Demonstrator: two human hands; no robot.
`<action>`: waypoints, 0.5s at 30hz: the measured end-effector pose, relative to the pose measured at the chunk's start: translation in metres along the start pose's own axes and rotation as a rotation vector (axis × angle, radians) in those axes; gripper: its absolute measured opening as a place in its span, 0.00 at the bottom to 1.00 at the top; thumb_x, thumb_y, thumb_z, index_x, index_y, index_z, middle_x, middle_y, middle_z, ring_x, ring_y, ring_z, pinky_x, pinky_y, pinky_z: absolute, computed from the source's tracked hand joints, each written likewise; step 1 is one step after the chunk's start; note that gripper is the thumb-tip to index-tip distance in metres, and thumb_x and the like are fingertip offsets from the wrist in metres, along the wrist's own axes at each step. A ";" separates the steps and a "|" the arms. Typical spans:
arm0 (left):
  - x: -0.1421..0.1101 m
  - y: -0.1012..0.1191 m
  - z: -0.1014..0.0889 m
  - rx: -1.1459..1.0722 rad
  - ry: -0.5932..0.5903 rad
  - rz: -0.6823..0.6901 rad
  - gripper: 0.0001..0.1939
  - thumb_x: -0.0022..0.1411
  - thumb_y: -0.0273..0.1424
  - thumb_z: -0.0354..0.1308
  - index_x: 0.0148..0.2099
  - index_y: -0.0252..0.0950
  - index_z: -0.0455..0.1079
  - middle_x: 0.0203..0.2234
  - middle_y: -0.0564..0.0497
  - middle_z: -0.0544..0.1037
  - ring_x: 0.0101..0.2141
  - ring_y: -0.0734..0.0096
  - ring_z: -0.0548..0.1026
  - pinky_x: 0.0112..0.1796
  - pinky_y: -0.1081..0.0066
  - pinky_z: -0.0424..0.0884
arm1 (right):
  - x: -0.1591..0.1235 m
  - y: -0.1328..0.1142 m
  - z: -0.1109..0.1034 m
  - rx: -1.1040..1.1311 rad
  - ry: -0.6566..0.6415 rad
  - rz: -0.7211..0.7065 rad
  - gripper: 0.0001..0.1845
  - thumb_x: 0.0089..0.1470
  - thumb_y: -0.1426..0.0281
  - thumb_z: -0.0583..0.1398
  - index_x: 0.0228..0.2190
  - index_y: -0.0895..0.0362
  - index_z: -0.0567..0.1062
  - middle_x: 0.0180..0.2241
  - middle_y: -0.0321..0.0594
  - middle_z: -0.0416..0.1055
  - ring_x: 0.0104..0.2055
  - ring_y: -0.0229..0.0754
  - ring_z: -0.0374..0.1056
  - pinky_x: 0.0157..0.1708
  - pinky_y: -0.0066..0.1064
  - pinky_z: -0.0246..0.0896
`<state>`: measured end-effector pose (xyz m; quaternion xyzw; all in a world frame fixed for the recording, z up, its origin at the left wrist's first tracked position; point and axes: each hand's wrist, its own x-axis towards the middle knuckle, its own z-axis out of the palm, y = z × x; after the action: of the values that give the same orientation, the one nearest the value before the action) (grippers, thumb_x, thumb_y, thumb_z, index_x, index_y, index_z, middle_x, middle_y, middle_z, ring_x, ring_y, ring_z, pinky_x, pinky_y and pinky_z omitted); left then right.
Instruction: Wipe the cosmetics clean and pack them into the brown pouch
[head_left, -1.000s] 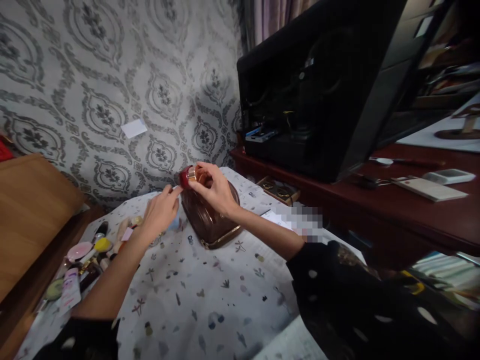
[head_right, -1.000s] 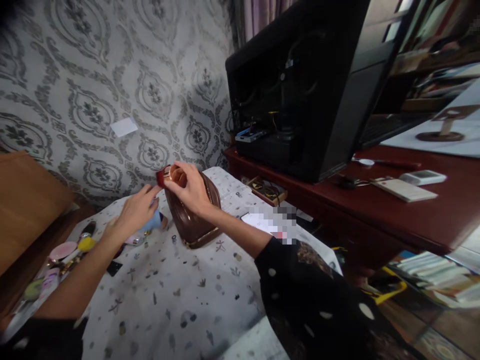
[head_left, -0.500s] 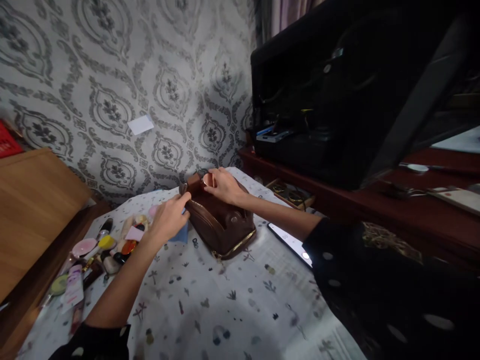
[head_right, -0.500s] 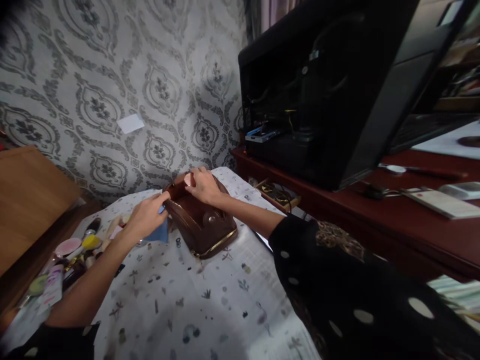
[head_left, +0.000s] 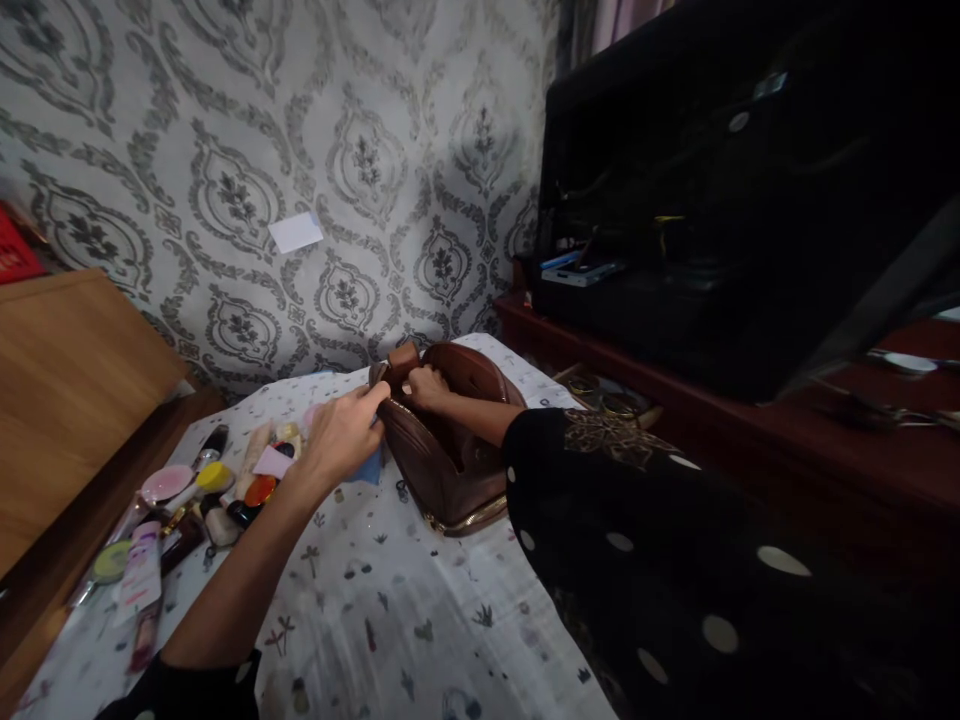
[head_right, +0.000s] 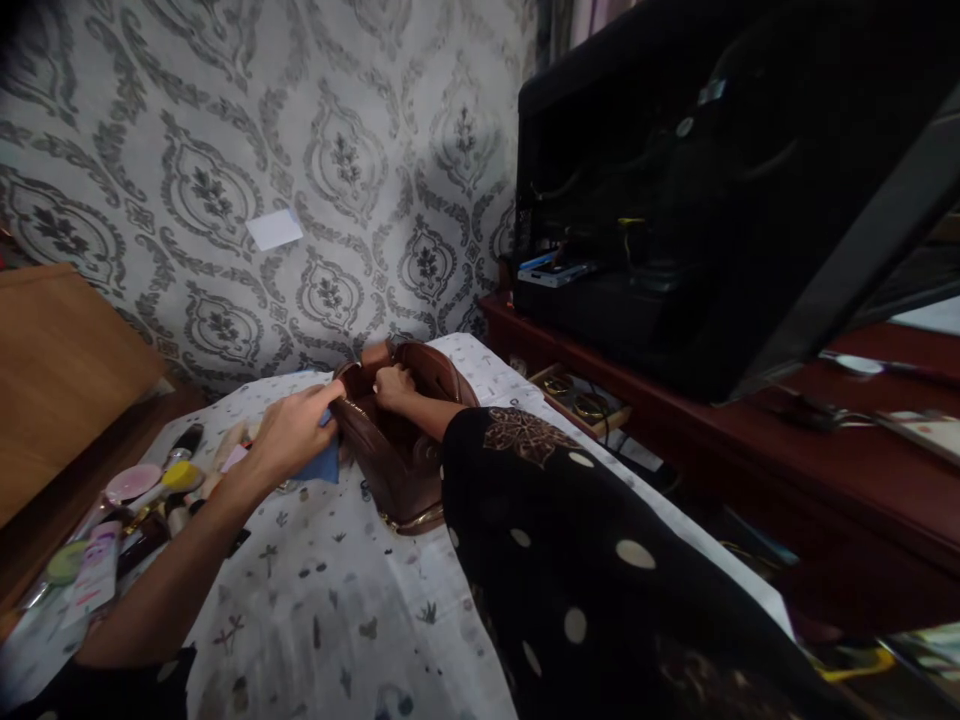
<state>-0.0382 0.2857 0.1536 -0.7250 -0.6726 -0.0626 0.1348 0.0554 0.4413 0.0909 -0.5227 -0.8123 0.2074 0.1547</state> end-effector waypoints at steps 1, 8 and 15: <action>0.000 -0.002 0.000 0.002 -0.003 0.001 0.12 0.61 0.26 0.50 0.46 0.43 0.67 0.38 0.48 0.78 0.40 0.56 0.76 0.34 0.67 0.65 | 0.000 0.001 0.002 0.022 0.006 0.003 0.20 0.53 0.68 0.67 0.46 0.65 0.76 0.55 0.63 0.66 0.59 0.60 0.64 0.49 0.41 0.65; -0.004 0.000 0.005 0.021 -0.002 -0.004 0.13 0.62 0.26 0.49 0.47 0.42 0.67 0.39 0.47 0.77 0.42 0.56 0.76 0.35 0.66 0.65 | -0.002 0.009 0.011 0.253 0.076 -0.118 0.20 0.61 0.63 0.61 0.52 0.57 0.70 0.52 0.45 0.69 0.50 0.47 0.70 0.47 0.44 0.69; -0.005 0.002 0.004 -0.008 -0.019 -0.032 0.14 0.62 0.25 0.48 0.48 0.41 0.67 0.41 0.46 0.76 0.43 0.55 0.76 0.39 0.65 0.67 | -0.008 0.008 0.007 0.238 0.104 -0.146 0.17 0.64 0.68 0.59 0.52 0.60 0.70 0.53 0.48 0.68 0.49 0.43 0.70 0.49 0.43 0.67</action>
<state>-0.0367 0.2818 0.1479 -0.7151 -0.6853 -0.0605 0.1243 0.0617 0.4354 0.0808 -0.4501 -0.8087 0.2633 0.2721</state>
